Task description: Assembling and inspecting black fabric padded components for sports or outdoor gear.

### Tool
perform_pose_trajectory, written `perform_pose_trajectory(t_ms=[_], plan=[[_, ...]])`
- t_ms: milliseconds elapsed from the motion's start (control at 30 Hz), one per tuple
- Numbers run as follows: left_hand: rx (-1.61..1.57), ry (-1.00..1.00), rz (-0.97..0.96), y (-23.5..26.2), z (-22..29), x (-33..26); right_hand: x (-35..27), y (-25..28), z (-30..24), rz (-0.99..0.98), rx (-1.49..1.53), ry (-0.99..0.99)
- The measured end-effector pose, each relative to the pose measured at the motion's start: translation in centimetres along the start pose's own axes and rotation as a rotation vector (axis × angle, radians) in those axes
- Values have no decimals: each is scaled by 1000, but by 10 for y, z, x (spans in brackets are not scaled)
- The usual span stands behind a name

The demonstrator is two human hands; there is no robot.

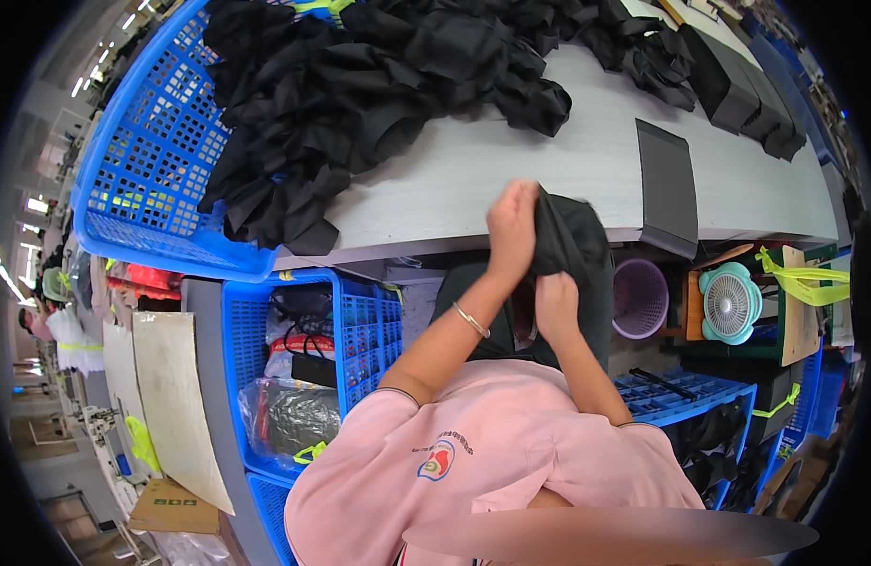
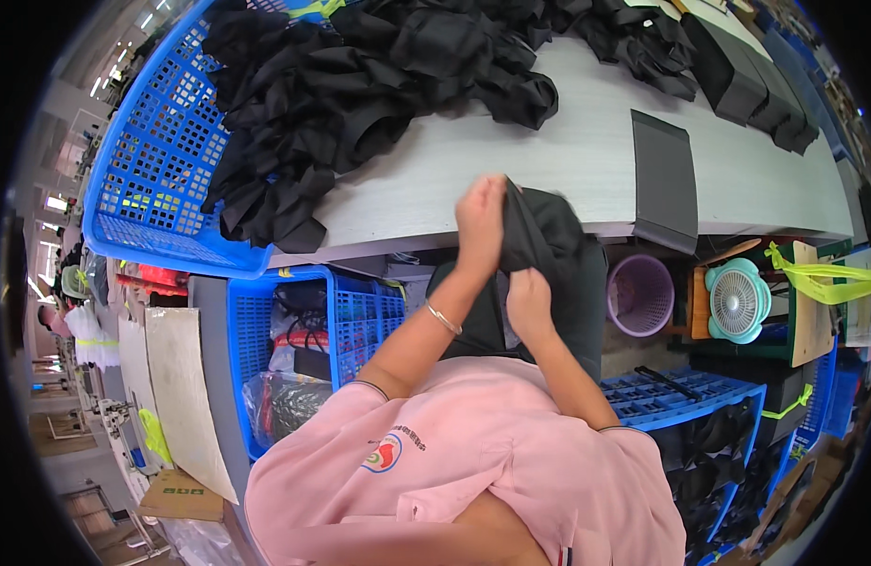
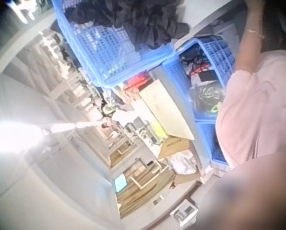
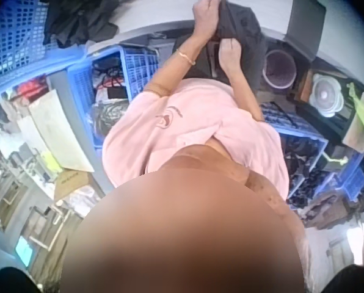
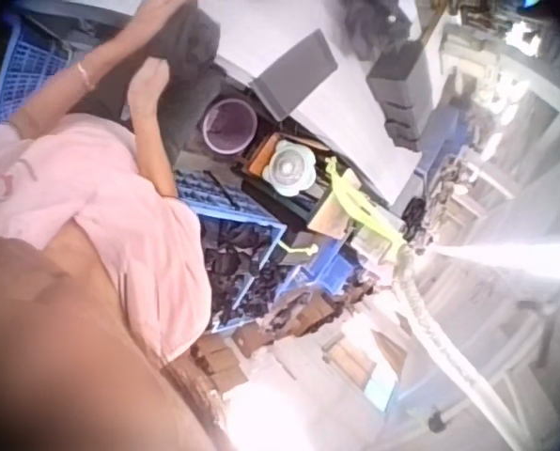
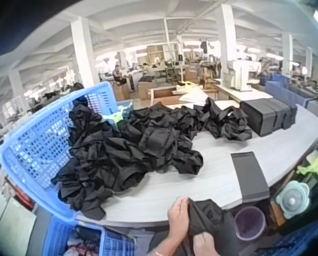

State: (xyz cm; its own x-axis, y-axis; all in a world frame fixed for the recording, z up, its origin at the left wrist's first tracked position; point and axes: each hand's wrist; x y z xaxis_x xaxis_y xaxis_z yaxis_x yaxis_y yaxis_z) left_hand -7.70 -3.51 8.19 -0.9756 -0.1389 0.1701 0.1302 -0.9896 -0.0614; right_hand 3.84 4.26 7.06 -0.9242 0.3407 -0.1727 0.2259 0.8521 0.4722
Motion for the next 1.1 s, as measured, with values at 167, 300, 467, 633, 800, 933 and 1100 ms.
perform_pose_trajectory(t_ms=[167,300,467,633,800,933,1100], plan=[[-20,-191,235,19,-33,86,-57,15,12,-38,270,431],[-210,-4,276,61,6,130,-81,32,25,-191,377,390],[45,-294,-86,39,63,70,-47,45,15,280,425,263],[-5,-355,-478,6,86,-25,16,41,-24,764,68,552],[-58,-313,-257,22,66,-14,20,56,-8,497,439,121],[46,-303,-85,31,38,2,2,63,-11,-41,1152,-142],[-530,685,-243,43,13,-3,11,54,-20,-16,1081,-163]])
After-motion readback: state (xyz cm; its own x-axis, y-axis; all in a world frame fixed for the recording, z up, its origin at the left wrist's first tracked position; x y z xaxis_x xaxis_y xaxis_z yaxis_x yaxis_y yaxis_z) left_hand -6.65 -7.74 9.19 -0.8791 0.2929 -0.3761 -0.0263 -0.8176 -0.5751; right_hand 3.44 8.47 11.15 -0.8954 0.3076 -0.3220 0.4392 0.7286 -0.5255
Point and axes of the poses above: each hand's wrist, its own x-axis towards the middle knuckle, its own y-axis out of the back of the hand, z = x × y, and after that the axes turned 11 degrees about z, right-handed
